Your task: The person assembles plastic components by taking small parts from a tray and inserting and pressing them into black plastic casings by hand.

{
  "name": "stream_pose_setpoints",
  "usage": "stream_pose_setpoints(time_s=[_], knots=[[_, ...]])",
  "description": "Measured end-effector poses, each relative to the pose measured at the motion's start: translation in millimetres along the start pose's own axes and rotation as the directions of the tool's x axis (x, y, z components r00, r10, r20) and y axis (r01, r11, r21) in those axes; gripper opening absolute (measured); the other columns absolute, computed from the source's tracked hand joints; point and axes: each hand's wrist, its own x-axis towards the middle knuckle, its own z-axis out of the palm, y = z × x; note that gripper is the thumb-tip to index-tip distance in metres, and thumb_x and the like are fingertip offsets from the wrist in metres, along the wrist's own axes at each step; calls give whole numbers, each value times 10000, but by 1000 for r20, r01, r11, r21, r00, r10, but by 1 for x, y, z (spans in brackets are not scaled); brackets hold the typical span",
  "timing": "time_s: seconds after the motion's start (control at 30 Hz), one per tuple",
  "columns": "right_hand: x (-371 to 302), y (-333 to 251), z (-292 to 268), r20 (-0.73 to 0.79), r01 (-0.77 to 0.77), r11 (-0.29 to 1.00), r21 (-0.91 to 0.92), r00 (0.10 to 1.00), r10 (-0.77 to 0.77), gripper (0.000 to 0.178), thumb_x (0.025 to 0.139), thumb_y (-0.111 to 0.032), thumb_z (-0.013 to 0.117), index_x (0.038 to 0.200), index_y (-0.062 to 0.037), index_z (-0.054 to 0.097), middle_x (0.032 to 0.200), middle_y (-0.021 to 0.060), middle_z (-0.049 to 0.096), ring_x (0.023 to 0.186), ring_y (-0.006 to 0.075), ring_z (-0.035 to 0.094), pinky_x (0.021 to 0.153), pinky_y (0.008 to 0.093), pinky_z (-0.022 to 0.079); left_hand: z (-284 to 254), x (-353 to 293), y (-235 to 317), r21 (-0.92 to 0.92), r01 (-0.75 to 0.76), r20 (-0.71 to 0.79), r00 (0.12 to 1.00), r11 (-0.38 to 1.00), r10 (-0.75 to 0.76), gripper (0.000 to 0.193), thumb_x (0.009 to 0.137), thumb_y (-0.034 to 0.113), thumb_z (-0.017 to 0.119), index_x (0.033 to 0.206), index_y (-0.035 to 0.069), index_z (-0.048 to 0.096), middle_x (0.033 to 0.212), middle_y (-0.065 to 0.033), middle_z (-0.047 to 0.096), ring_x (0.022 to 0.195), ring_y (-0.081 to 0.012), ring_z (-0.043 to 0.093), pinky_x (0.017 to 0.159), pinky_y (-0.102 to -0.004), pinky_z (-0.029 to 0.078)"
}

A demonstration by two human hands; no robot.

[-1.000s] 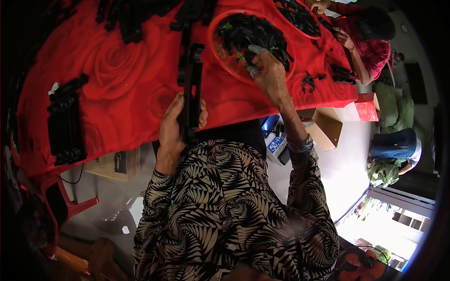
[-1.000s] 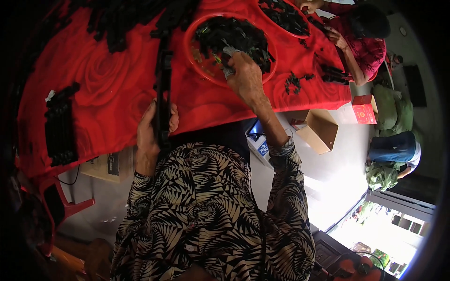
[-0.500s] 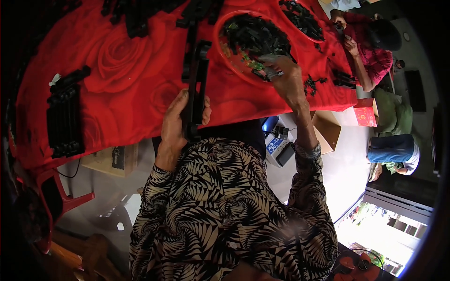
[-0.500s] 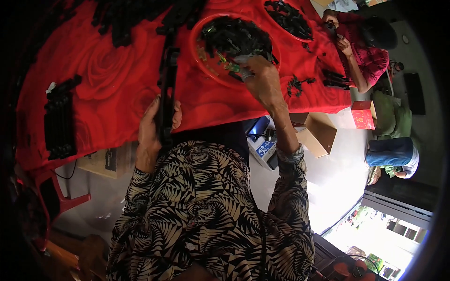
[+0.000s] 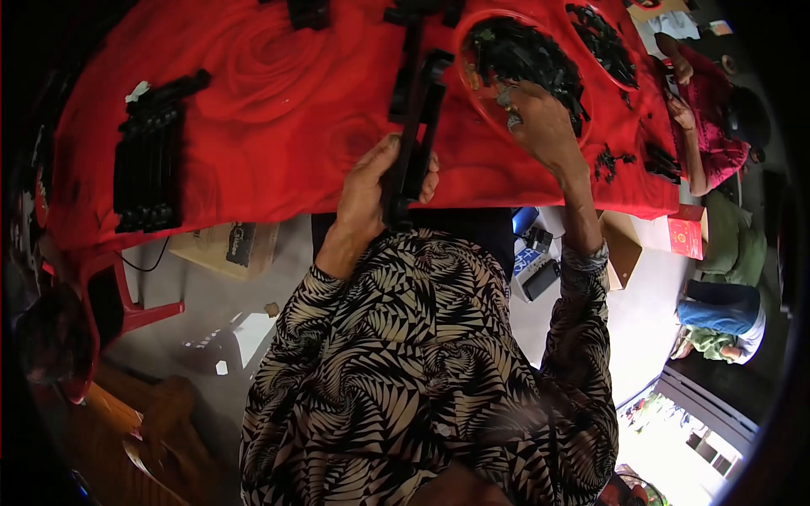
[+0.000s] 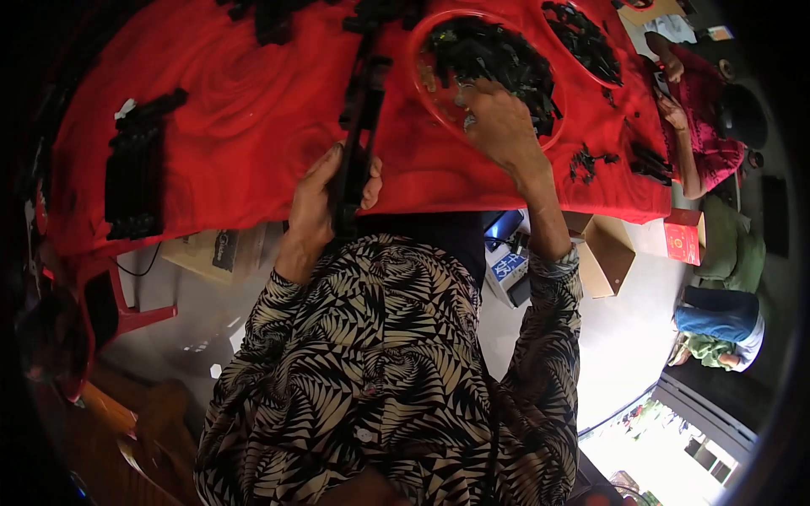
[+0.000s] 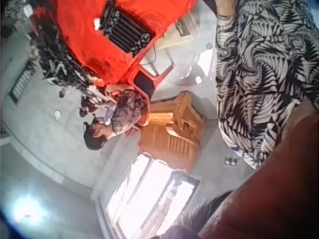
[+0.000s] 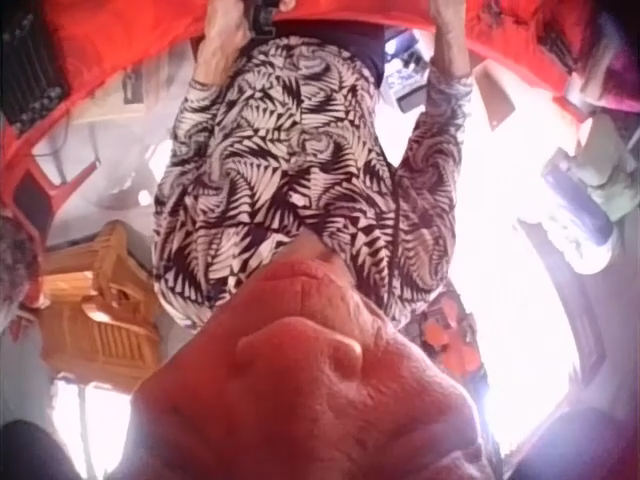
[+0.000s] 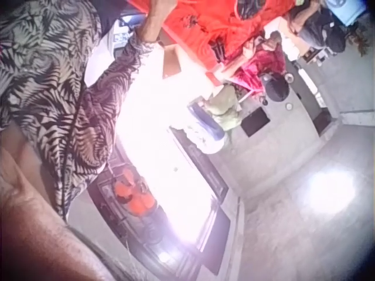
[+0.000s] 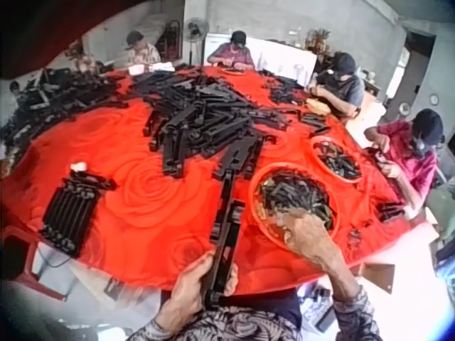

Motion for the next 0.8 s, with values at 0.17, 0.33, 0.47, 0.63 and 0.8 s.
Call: stream_pose_setpoints(time_s=[0.17, 0.33, 0.47, 0.63, 0.8], knots=[[-8, -3, -4, -182, -29, 996, 82, 982, 44, 255, 653, -2, 633, 906, -32, 645, 881, 146, 589, 825, 349, 597, 708, 429, 495, 6, -4, 0, 69, 1, -68, 998, 998, 4, 379, 1026, 344, 365, 1003, 5, 532, 947, -151, 591, 710, -199, 575, 598, -298, 477], [-18, -15, 3, -271, -157, 899, 408, 920, 284, 202, 661, 64, 608, 859, 40, 638, 791, 132, 610, 633, 229, 579, 624, 320, 481, 17, -17, -1, 12, 100, -119, 988, 995, -98, 342, 1027, 319, 370, 1041, 12, 519, 954, -151, 595, 730, -215, 591, 623, -318, 511], [-26, -14, 10, -248, -229, 834, 501, 886, 392, 201, 658, 65, 610, 857, 49, 632, 807, 153, 623, 661, 233, 605, 637, 313, 487, 30, -24, 4, 70, 181, -222, 962, 981, -162, 348, 1033, 322, 350, 1095, 14, 499, 947, -150, 592, 738, -216, 590, 654, -324, 516], [-29, -8, 12, -238, -213, 831, 514, 895, 377, 191, 663, 54, 596, 853, 62, 611, 805, 174, 632, 702, 275, 632, 660, 346, 497, 39, -42, -5, 81, 279, -344, 909, 957, -236, 388, 1036, 337, 330, 1087, -5, 507, 931, -134, 589, 747, -187, 582, 666, -301, 502], [-32, -9, 9, -262, -206, 882, 423, 904, 337, 153, 674, 59, 566, 826, 62, 577, 807, 197, 624, 704, 332, 624, 652, 376, 491, 33, -59, -6, 33, 364, -264, 902, 931, -343, 411, 1024, 335, 382, 1132, -36, 521, 1005, -135, 591, 787, -180, 584, 686, -289, 510]])
